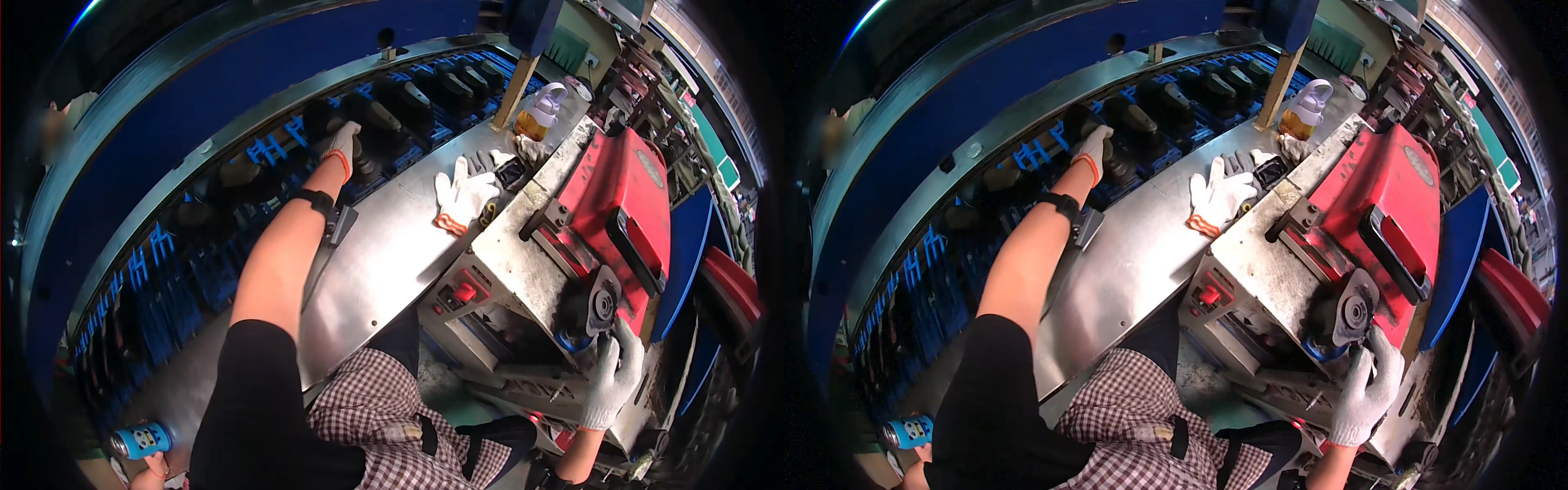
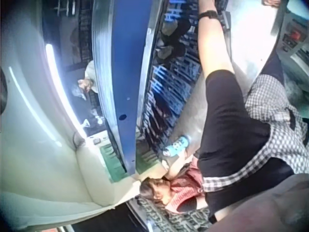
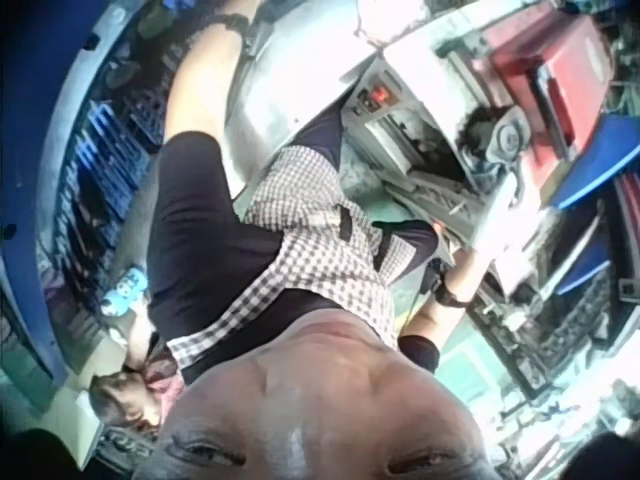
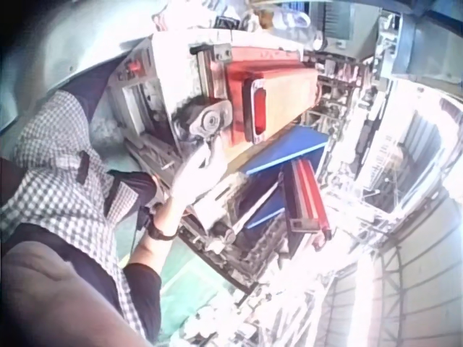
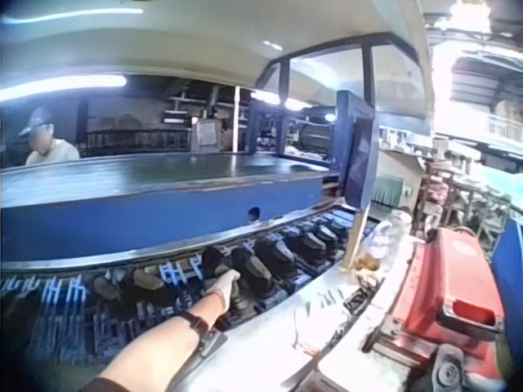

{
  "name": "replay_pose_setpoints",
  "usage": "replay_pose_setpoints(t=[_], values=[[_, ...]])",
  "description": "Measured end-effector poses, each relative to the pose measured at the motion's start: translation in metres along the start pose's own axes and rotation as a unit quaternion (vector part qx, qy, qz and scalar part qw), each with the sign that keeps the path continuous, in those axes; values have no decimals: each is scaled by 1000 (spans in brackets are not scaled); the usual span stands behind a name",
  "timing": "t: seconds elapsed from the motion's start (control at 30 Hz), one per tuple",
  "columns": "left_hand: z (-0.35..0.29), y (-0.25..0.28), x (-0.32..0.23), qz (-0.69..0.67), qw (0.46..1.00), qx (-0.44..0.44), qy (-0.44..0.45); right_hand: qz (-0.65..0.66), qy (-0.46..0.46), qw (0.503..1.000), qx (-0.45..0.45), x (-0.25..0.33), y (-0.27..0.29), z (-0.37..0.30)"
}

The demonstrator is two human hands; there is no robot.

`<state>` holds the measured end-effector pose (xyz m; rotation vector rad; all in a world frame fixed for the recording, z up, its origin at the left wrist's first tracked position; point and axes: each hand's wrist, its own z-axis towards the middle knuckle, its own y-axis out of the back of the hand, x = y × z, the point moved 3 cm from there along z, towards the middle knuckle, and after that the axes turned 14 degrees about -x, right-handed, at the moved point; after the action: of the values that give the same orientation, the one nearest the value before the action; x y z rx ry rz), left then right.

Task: Operate a heat-pressing or sole-bonding machine to attach soles to shoe uppers on an assembly line.

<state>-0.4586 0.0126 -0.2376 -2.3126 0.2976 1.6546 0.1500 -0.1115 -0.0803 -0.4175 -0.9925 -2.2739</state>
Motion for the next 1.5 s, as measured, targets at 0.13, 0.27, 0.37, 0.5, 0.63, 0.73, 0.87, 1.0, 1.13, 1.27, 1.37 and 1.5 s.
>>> replay_pose_setpoints(t=[0.13,0.27,0.37,0.5,0.63,0.73,0.87,1.0,1.13,1.27,1.37,1.5], values=[[16,-2,32,157,955,-252,-15,-19,-27,999,5,-2,2,-2],[16,15,24,182,952,-247,12,15,-55,998,24,-1,-2,-1],[-2,19,23,169,965,-199,-35,24,-65,998,10,-19,0,-4],[-47,82,6,43,921,-314,-224,54,-111,992,8,-14,1,-7],[-21,160,-7,-142,901,-401,-80,80,-127,989,12,-15,-3,-8],[5,179,-20,-173,901,-370,144,67,-119,990,24,-13,-1,-7],[34,169,-45,-128,918,-348,137,58,-124,990,27,-11,-1,-7],[39,186,4,59,769,-546,327,51,-146,988,7,-9,4,-9],[64,135,10,-147,933,-318,77,41,-141,989,8,-15,6,-10],[68,192,-2,-32,896,-419,144,92,-133,987,17,-24,-2,-9],[56,184,9,-138,940,-286,121,97,-123,987,18,-26,-4,-9],[7,234,4,-143,976,-77,146,114,-105,988,16,-21,-5,-7]])
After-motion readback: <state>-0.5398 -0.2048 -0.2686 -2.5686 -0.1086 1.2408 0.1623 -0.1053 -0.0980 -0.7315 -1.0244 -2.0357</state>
